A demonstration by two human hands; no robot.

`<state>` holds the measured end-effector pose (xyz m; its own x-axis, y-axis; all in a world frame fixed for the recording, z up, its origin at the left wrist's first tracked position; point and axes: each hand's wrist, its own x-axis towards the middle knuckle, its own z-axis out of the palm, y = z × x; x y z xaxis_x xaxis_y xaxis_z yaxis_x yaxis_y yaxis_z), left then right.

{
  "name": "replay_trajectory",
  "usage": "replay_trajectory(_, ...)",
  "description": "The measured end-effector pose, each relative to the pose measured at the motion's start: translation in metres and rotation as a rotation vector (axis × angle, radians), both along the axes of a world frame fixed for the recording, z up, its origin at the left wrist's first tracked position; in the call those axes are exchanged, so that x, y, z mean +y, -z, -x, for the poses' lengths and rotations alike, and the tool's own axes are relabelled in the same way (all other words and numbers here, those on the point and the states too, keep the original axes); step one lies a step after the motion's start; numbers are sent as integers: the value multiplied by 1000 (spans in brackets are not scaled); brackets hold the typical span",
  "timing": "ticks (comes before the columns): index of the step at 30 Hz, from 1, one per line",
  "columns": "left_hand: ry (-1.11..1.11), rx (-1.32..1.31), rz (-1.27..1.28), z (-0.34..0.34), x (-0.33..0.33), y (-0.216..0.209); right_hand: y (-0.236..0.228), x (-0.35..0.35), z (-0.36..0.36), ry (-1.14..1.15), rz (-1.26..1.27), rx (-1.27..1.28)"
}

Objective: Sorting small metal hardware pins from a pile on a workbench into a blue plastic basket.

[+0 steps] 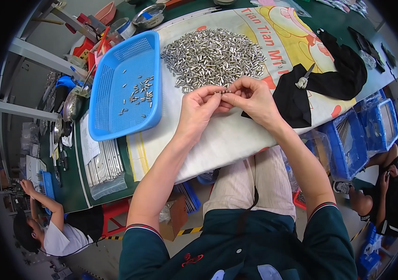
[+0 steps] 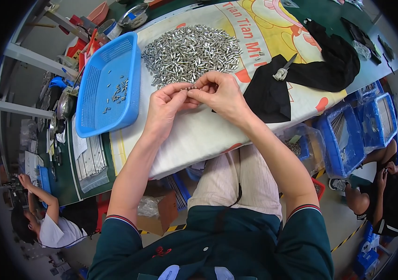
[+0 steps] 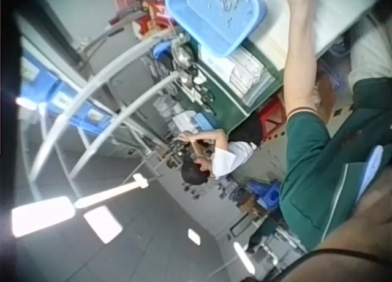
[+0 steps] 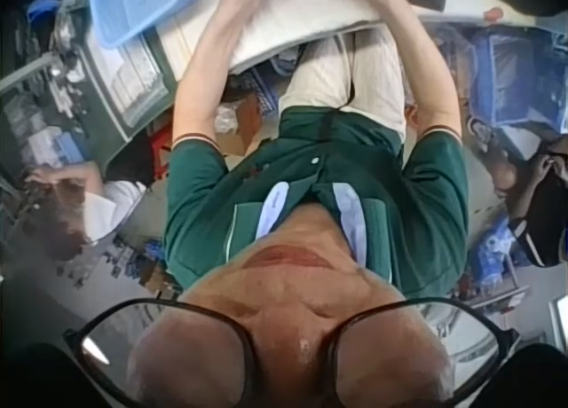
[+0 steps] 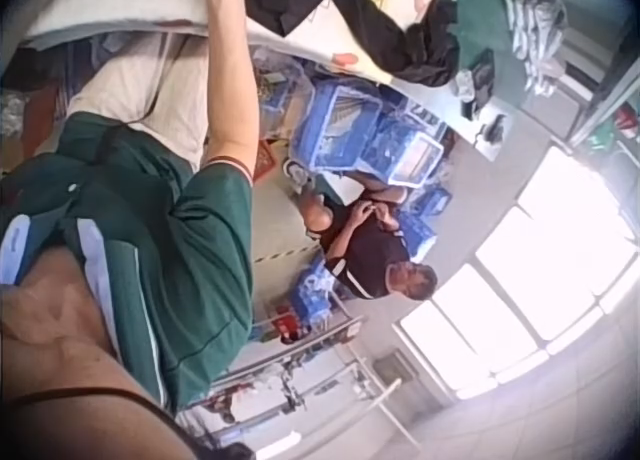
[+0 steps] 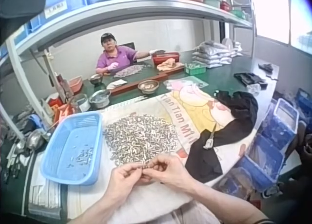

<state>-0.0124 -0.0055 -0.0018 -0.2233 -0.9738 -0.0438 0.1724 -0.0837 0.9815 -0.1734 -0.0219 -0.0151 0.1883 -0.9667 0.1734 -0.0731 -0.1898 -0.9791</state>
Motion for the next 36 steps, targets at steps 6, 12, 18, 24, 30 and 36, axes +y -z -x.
replay_trajectory(6, 5, 8, -8, -1, -1, 4, 1, -1, 1, -5, -14, 28)
replay_trajectory(12, -11, 160, -292, 0, -1, -6, 2, -2, 0, 29, -25, 58)
replay_trajectory(18, 24, 88, -293, -4, -3, -1, 5, -4, -1, 26, -8, 48)
replay_trajectory(24, 90, 190, -347, -7, -5, 0, 3, -4, 0, 14, -21, 102)
replay_trajectory(30, 72, 209, -364, -7, -4, -3, 5, -5, 1, 33, -29, 82)
replay_trajectory(36, 90, 260, -379, -8, -5, -3, 2, -4, 0, 44, -30, 96)
